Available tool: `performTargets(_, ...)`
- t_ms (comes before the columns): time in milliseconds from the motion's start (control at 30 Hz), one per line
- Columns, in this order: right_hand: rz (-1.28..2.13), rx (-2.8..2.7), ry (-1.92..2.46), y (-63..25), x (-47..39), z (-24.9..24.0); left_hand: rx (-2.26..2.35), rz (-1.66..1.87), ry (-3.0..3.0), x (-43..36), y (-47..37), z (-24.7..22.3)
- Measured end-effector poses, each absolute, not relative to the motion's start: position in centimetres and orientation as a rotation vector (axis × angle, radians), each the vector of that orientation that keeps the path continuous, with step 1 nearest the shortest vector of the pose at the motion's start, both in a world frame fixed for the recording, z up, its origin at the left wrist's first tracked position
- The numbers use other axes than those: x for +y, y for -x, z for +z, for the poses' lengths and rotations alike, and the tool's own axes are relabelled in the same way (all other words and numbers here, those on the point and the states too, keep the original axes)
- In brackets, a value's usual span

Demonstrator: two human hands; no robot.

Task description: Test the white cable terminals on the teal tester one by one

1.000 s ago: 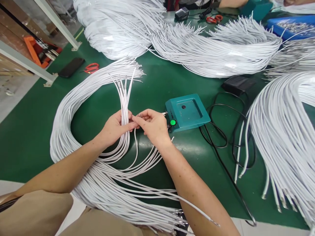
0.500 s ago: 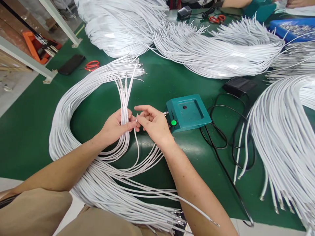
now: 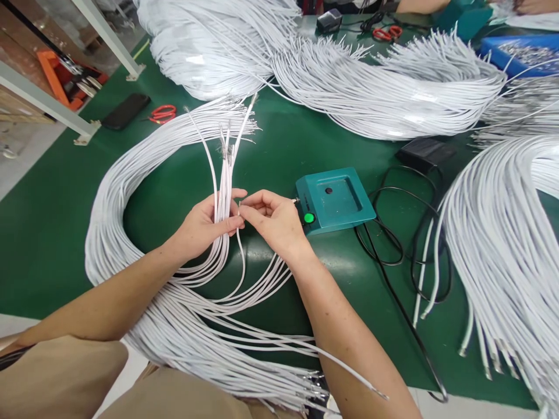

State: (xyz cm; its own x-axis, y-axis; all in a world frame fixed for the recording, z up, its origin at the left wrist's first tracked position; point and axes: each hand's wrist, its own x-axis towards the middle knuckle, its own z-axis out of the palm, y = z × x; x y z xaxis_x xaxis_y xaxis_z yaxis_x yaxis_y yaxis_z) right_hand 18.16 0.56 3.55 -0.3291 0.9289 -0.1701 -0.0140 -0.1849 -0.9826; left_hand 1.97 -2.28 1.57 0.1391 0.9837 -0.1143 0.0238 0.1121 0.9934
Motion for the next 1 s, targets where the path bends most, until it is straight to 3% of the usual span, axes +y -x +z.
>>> performTargets(500, 1.844, -1.062, 1.158, -17.88, 0.59, 3.08, 1.154, 1.026, -1.199, -2.06, -1.99, 1.25)
performTargets(1000, 1.625, -1.247, 1.143, -17.91, 0.56, 2.97, 1.063, 1.023, -1.250, -2.09, -1.91, 1.19)
